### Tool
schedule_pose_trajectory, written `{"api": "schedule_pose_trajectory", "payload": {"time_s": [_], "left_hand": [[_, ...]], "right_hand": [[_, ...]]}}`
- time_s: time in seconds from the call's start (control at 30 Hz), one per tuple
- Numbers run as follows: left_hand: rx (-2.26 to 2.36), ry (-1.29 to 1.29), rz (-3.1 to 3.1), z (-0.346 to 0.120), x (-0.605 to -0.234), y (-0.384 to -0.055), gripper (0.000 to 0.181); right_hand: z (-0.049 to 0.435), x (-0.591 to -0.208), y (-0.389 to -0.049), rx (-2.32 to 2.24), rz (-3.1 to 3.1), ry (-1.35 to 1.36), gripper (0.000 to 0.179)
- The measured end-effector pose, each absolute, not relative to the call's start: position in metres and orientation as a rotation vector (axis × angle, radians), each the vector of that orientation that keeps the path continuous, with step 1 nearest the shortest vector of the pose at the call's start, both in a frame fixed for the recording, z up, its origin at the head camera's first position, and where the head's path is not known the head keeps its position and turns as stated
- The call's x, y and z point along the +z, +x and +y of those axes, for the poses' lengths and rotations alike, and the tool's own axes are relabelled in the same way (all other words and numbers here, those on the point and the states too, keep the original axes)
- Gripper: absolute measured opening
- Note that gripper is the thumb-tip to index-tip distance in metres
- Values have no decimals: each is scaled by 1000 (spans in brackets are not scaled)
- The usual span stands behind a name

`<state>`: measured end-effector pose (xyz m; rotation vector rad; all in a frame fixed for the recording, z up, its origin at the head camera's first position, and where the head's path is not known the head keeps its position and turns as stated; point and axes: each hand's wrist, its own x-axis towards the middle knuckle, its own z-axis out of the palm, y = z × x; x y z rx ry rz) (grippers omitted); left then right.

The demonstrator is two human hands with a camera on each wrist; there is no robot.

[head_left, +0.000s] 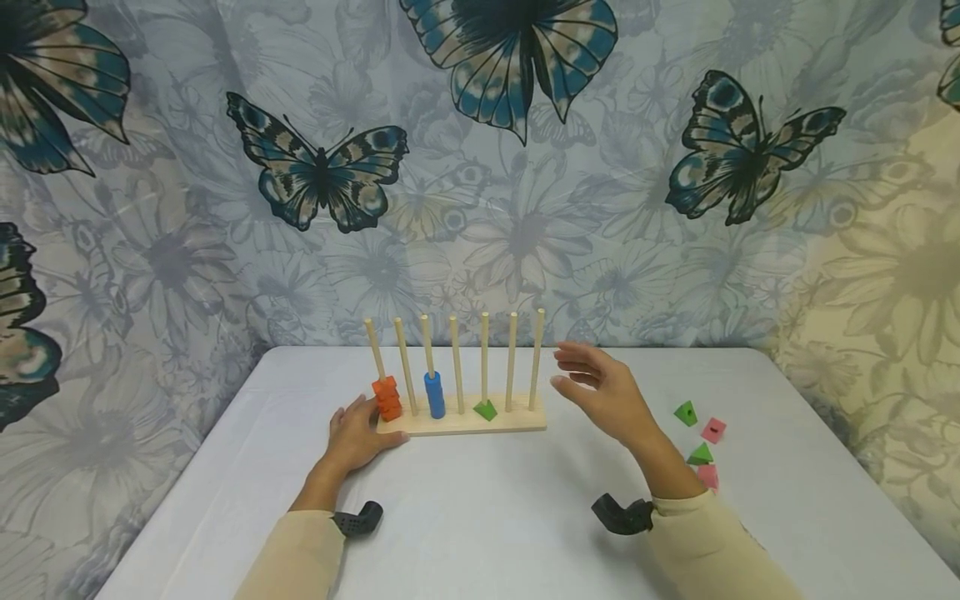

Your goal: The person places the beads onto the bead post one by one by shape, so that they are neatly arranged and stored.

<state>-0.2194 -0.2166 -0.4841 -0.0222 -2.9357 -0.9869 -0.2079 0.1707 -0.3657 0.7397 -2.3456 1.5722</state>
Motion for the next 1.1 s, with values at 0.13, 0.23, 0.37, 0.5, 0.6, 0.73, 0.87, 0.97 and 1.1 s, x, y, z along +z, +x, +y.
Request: {"api": "schedule_pose_trajectory", "payload": {"time_s": [0.13,0.23,0.37,0.5,0.6,0.73,0.87,0.97,1.1], "left_hand": [[-988,-17,-2937,-217,-485,-220,90],[-979,-13,-2940,-217,-487,-220,90],[-972,-12,-2942,-217,-488,-221,90],[-986,-13,-2933,-217,-488,-221,89],[-987,-16,-2929,-216,-488,-222,88],[-985,-22,-2934,-215,-488,-222,87],[-988,-20,-2930,-216,-487,-221,87],[-986,-21,-2928,-216,-486,-221,87],[-980,-18,-2939,-217,-487,-221,87]], "right_hand": [[192,-363,-207,1490,-2304,749,47],[208,-362,-206,1450,-2278,735,49],[227,-362,-205,1428,-2282,673,51],[244,-362,-204,1436,-2290,610,50],[258,-364,-204,1431,-2293,560,48],[281,-369,-205,1396,-2308,453,47],[307,-377,-210,1386,-2345,312,49],[323,-386,-214,1382,-2378,238,50],[338,-400,-218,1351,-2440,145,52]]}}
